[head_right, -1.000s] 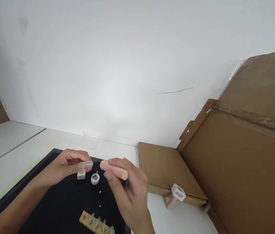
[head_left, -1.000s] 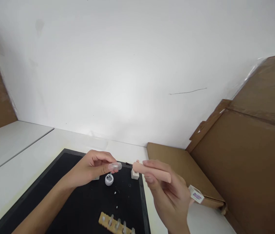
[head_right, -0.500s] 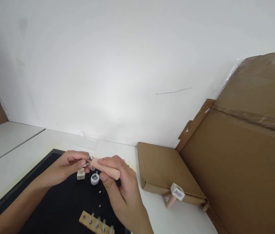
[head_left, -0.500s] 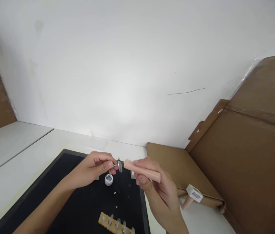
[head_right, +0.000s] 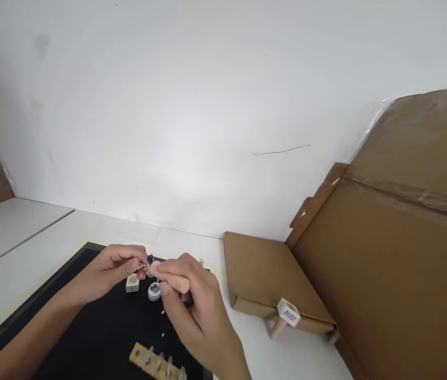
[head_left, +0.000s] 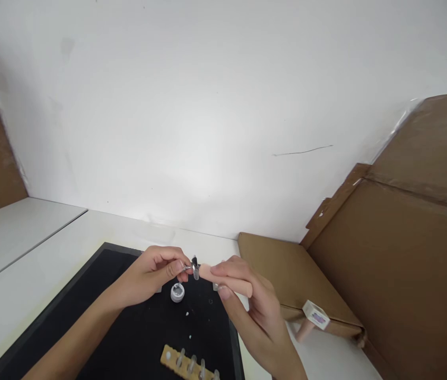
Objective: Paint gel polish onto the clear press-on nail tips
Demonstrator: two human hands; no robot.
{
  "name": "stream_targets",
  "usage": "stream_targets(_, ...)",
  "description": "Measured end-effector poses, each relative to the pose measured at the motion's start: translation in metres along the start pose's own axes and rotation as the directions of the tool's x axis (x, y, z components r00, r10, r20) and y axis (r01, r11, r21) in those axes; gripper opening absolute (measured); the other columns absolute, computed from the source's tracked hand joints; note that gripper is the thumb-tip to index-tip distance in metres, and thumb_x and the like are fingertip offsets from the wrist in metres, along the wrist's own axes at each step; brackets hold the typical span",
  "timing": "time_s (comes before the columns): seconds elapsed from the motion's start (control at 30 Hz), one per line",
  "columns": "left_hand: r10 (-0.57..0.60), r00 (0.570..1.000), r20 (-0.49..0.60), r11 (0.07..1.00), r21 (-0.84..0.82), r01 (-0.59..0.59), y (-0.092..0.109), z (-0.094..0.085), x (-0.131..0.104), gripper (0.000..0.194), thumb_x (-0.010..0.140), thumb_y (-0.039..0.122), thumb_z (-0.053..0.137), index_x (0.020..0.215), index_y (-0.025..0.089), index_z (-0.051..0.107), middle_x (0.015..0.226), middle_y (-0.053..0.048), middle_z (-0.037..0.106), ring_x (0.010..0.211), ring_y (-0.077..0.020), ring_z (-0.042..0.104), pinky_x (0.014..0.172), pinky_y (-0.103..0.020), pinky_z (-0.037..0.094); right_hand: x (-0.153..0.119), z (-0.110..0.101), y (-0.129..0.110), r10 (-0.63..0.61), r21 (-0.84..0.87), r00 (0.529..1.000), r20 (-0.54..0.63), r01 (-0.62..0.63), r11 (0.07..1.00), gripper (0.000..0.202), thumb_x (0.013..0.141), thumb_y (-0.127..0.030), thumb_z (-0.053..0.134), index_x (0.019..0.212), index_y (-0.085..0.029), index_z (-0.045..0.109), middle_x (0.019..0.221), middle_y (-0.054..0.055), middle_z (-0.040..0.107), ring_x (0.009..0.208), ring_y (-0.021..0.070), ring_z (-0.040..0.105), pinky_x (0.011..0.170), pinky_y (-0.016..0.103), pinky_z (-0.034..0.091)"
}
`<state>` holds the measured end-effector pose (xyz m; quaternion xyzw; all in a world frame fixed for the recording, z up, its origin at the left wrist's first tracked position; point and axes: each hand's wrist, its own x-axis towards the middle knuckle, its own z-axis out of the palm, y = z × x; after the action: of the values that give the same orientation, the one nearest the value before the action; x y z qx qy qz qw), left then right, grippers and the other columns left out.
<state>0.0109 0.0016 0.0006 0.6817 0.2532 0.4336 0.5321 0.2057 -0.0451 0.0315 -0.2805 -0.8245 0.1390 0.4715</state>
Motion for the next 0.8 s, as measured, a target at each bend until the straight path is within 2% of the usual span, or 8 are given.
stream_targets(0.2,0.008,1.000,-0.025,1.000,-0.005,-0.008,0.000,0.000,0.001,0.029,0.084,0.041,0.056,0.076,0.016,0.068,0.070,-0.002,0.062,0.067,-0.0117,0.058,0.065,-0.023,0.046,-0.002,-0.002,0.000,0.000,-0.022,1.000,0.002,0.000,1.000,0.019,0.091,-0.014,0.046,0.103,-0.026,0.055,0.075,-0.001,0.060,0.067,0.0148,0.057,0.060,0.028,0.042)
stream_targets(0.33,0.007,1.000,-0.025,1.000,-0.001,-0.007,-0.001,-0.001,0.000,0.030,0.084,0.042,0.056,0.076,0.016,0.068,0.070,-0.002,0.061,0.066,-0.0119,0.057,0.065,-0.023,0.046,-0.003,-0.002,0.001,-0.007,-0.032,1.000,0.013,0.007,0.999,0.018,0.090,-0.012,0.048,0.100,-0.024,0.056,0.080,0.001,0.065,0.073,0.0156,0.061,0.068,0.030,0.046)
stream_targets(0.47,0.012,1.000,-0.013,1.000,0.024,-0.012,0.000,0.000,0.000,0.032,0.085,0.041,0.055,0.074,0.015,0.068,0.071,-0.003,0.063,0.066,-0.0125,0.057,0.064,-0.024,0.046,-0.002,-0.006,-0.001,0.009,-0.011,0.999,0.050,-0.009,1.000,0.019,0.088,-0.010,0.048,0.095,-0.024,0.058,0.081,0.002,0.067,0.070,0.0159,0.062,0.062,0.029,0.047)
stream_targets(0.57,0.017,1.000,-0.010,0.999,0.048,-0.016,0.001,0.000,0.000,0.033,0.085,0.042,0.054,0.074,0.014,0.068,0.072,-0.004,0.064,0.066,-0.0131,0.057,0.063,-0.025,0.046,-0.002,-0.010,-0.002,0.016,0.016,0.999,0.029,-0.017,1.000,0.018,0.087,-0.010,0.050,0.093,-0.025,0.058,0.078,0.001,0.068,0.065,0.0154,0.061,0.062,0.030,0.048)
stream_targets(0.7,0.021,1.000,-0.004,0.995,0.099,-0.021,0.000,0.001,0.000,0.033,0.086,0.042,0.052,0.075,0.014,0.068,0.072,-0.005,0.064,0.066,-0.0138,0.058,0.063,-0.025,0.046,-0.004,-0.012,-0.001,0.016,0.002,0.997,-0.071,-0.016,1.000,0.018,0.089,-0.014,0.050,0.099,-0.025,0.060,0.078,0.003,0.067,0.069,0.0178,0.061,0.056,0.029,0.046)
stream_targets(0.8,0.019,1.000,0.015,0.993,0.117,-0.021,-0.001,0.002,-0.001,0.034,0.087,0.041,0.051,0.076,0.014,0.068,0.072,-0.005,0.064,0.068,-0.0139,0.058,0.063,-0.024,0.045,-0.003,-0.009,0.000,0.009,-0.049,0.999,-0.047,-0.011,0.999,0.023,0.089,-0.014,0.050,0.107,-0.026,0.059,0.080,0.004,0.066,0.073,0.0183,0.061,0.056,0.028,0.047)
